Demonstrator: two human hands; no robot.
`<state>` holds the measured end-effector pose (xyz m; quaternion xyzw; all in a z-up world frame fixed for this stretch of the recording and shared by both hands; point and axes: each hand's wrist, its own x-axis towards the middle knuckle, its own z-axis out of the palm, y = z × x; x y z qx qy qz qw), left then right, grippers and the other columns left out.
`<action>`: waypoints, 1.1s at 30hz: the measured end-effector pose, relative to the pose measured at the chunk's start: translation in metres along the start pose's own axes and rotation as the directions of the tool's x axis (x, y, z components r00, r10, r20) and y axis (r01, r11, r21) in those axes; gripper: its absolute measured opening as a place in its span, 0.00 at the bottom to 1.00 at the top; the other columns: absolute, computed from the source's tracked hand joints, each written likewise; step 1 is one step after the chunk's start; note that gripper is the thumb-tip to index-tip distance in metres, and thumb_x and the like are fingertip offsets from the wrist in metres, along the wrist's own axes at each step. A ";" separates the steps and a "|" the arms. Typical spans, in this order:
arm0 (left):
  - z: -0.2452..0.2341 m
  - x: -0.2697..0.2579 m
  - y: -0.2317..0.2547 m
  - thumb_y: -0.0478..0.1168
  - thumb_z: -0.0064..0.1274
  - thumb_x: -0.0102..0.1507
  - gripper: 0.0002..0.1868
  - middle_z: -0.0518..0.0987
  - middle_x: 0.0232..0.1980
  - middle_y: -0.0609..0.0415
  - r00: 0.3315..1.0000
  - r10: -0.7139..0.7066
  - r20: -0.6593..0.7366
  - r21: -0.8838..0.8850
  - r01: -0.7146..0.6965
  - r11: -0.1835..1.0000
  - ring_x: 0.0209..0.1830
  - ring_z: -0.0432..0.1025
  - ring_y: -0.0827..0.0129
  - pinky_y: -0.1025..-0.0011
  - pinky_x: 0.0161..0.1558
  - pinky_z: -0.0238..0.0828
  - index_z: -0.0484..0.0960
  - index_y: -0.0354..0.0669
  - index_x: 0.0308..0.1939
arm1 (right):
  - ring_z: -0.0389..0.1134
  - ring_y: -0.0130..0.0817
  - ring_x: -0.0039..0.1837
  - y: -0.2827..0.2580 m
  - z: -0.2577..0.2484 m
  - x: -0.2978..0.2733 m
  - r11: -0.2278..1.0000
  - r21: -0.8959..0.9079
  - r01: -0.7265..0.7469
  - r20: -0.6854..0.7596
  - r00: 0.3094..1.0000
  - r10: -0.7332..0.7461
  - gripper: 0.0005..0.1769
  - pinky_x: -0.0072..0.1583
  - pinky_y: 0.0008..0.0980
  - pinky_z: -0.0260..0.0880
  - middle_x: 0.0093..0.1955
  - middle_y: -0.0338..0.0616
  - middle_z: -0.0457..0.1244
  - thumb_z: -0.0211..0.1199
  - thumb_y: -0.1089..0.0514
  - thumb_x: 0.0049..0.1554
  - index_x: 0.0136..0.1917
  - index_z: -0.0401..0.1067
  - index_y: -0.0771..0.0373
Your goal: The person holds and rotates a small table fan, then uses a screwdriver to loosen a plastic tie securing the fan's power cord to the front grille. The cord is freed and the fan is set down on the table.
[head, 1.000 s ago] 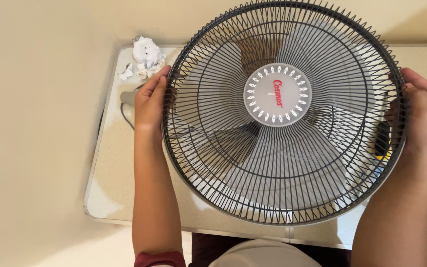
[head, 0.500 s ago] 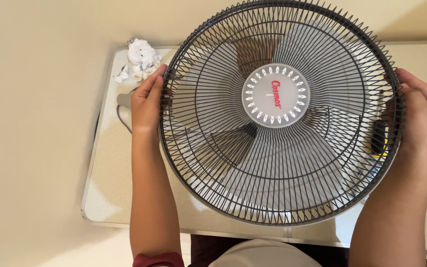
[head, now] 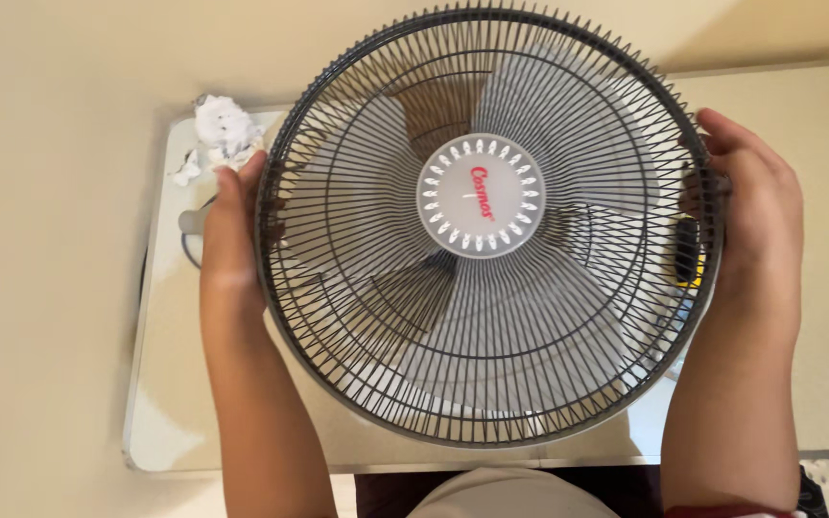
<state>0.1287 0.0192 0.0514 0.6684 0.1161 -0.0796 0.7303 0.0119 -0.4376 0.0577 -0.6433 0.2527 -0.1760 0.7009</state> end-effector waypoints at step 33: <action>0.004 0.057 0.007 0.49 0.50 0.70 0.21 0.84 0.44 0.56 0.982 0.140 0.127 0.033 -0.146 0.989 0.42 0.76 0.76 0.76 0.45 0.74 0.80 0.33 0.55 | 0.63 0.22 0.39 -0.003 0.001 0.040 0.968 -0.252 0.007 0.138 0.990 0.029 0.14 0.41 0.23 0.65 0.43 0.34 0.67 0.57 0.55 0.71 0.62 0.77 0.65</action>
